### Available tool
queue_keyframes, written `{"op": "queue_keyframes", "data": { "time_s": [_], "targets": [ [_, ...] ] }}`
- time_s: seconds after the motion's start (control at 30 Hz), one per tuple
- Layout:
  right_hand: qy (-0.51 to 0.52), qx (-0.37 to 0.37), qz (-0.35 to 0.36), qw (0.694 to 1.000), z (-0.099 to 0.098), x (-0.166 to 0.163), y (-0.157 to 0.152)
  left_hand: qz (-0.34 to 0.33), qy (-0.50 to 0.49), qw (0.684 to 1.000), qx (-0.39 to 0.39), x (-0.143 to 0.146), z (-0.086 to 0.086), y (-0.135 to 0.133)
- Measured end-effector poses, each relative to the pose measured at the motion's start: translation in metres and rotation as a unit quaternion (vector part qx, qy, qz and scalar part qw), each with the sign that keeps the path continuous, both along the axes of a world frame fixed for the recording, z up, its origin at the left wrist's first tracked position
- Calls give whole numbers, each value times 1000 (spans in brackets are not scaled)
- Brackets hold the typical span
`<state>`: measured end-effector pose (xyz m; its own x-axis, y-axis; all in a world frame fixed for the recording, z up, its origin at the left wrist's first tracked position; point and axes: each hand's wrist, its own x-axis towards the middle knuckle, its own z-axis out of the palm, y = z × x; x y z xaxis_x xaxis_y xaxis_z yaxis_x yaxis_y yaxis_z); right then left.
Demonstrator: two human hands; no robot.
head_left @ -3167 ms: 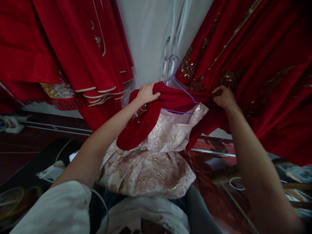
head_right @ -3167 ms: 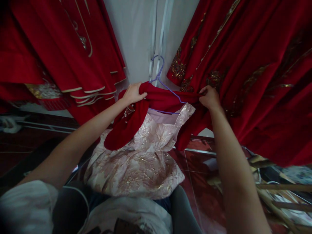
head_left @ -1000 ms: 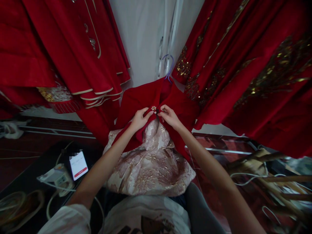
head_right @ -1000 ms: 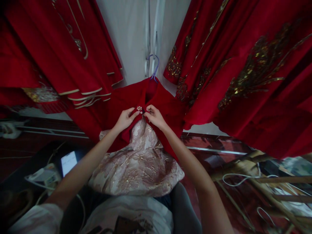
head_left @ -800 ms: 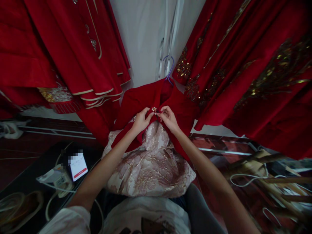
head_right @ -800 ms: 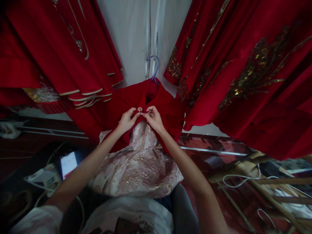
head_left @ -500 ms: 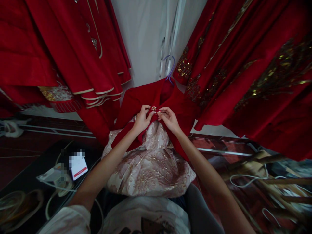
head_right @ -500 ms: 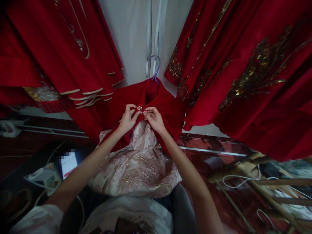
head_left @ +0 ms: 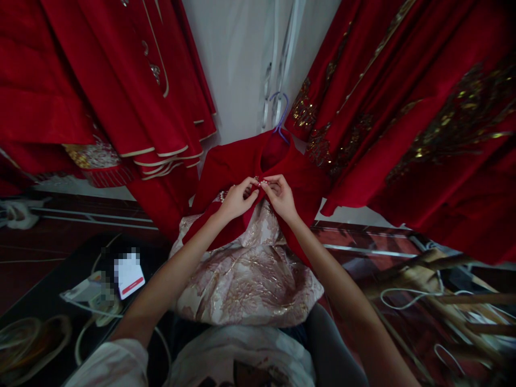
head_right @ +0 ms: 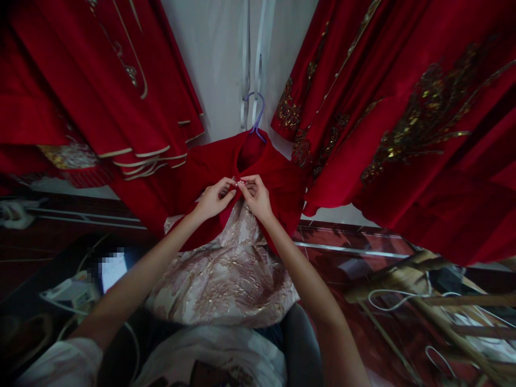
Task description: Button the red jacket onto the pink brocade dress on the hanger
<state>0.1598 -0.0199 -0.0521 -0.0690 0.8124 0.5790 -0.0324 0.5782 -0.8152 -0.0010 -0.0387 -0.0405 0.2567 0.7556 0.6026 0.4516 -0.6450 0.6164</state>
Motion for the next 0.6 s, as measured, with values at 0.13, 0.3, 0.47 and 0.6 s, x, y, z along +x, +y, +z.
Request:
{"op": "queue_keyframes", "data": {
  "time_s": [0.13, 0.3, 0.47, 0.6],
  "targets": [
    [-1, 3, -16, 1000, 3, 0, -1, -20, 18, 1000, -1, 1, 9, 1],
    [-14, -6, -19, 1000, 10, 5, -3, -20, 40, 999, 13, 2, 13, 6],
    [-34, -45, 21, 998, 16, 11, -5, -18, 46, 999, 17, 2, 12, 8],
    [-40, -51, 31, 997, 20, 13, -5, -13, 90, 995, 43, 2, 16, 9]
  ]
}}
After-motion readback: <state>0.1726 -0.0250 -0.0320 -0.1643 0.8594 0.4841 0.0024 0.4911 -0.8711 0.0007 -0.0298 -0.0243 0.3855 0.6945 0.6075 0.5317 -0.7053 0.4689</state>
